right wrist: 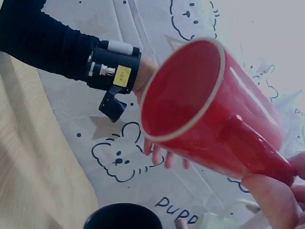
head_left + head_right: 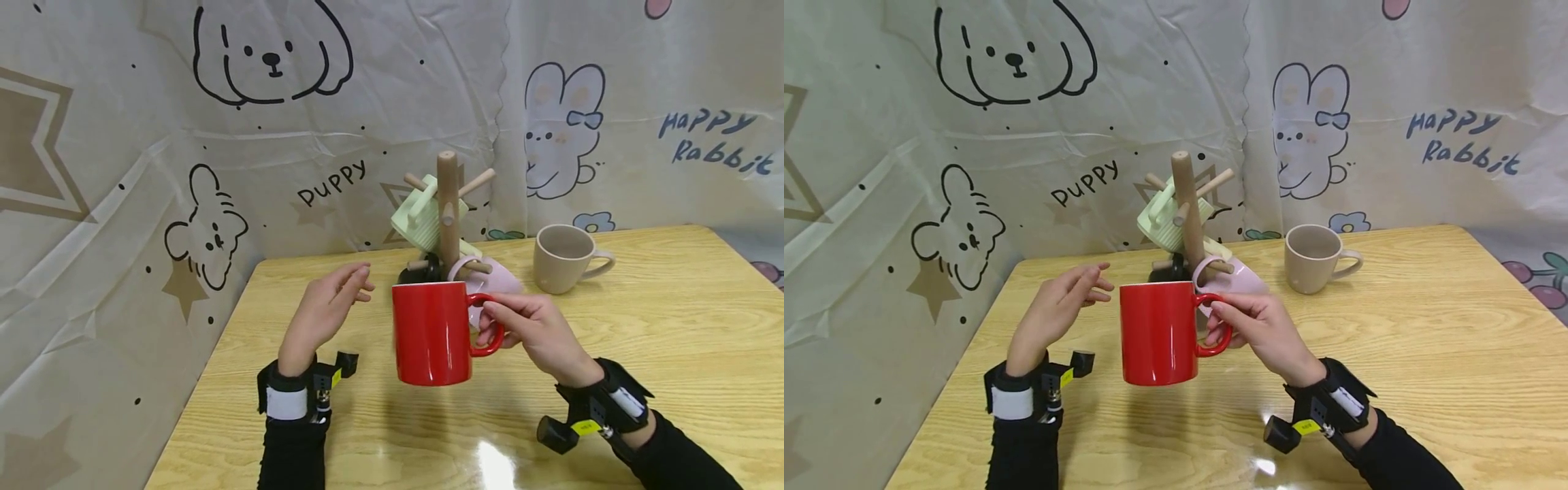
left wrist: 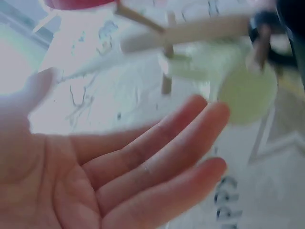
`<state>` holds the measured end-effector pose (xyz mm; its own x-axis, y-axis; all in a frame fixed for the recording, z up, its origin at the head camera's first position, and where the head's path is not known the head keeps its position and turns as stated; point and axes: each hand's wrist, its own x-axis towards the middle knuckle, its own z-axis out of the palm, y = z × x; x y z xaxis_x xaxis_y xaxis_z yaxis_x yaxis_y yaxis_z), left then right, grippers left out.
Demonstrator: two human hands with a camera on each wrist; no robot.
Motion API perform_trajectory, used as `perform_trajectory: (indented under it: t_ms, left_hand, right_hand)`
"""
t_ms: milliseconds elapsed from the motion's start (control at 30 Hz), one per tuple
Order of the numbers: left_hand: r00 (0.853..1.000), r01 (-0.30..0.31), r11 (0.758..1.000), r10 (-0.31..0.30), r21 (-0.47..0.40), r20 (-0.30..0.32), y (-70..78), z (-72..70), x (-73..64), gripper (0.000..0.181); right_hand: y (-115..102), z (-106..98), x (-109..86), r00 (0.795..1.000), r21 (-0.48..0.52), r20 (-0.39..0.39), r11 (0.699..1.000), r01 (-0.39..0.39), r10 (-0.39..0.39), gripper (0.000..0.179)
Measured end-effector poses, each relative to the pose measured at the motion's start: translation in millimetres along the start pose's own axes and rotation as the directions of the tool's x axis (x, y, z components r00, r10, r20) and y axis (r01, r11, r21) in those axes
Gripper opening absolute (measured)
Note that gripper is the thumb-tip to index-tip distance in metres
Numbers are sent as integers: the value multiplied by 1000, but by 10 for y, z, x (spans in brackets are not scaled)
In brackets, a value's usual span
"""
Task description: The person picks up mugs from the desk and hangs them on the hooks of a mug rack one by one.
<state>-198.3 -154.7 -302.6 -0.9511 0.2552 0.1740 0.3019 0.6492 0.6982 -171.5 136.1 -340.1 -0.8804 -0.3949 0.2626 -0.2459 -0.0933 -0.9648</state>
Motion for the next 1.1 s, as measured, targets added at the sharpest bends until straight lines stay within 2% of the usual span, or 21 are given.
perform_trajectory:
  t_ms: [33, 100, 200, 300, 400, 467, 533, 600, 733, 800, 967, 1100]
  left_hand:
    - [1000, -13, 996, 13, -84, 8, 30, 17, -5, 66]
    - [997, -39, 965, 53, -260, 47, 102, 67, -19, 88]
    - [985, -32, 882, 107, -470, 135, 231, 193, -51, 114]
    - [981, 22, 806, 97, -592, 168, 352, 351, -73, 119]
    - [990, 63, 746, 38, -663, 138, 431, 489, -71, 117]
    - [994, 77, 718, 0, -692, 111, 462, 556, -62, 111]
    - [994, 99, 715, -44, -692, 97, 489, 604, -49, 100]
    - [993, 122, 726, -85, -677, 88, 509, 642, -35, 92]
    - [987, 157, 747, -148, -646, 70, 541, 685, -22, 88]
    - [985, 165, 737, -154, -655, 75, 546, 697, -23, 84]
    - [989, 151, 701, -112, -697, 102, 548, 717, -31, 62]
    - [989, 148, 686, -107, -712, 103, 533, 725, -31, 54]
  right_hand:
    - [-5, -1, -4, 999, -7, -15, 1000, 28, -28, 19]
    - [-15, -6, -7, 996, -10, -41, 997, 77, -78, 21]
    - [-18, -12, -3, 991, -17, -76, 993, 114, -115, 23]
    - [-16, -17, 1, 987, -22, -111, 993, 112, -114, 22]
    - [-8, -13, 6, 985, -46, -145, 995, 86, -91, 21]
    - [-3, -7, 10, 985, -61, -160, 996, 61, -71, 24]
    - [3, 0, 15, 984, -79, -169, 996, 42, -55, 28]
    - [5, 6, 18, 984, -93, -173, 995, 37, -53, 31]
    - [2, 7, 14, 982, -119, -174, 992, 47, -67, 32]
    - [-4, 5, 11, 982, -127, -175, 991, 45, -67, 32]
    - [-15, -4, 10, 982, -151, -183, 988, 6, -34, 33]
    - [-25, -9, 23, 983, -141, -183, 989, -45, 19, 35]
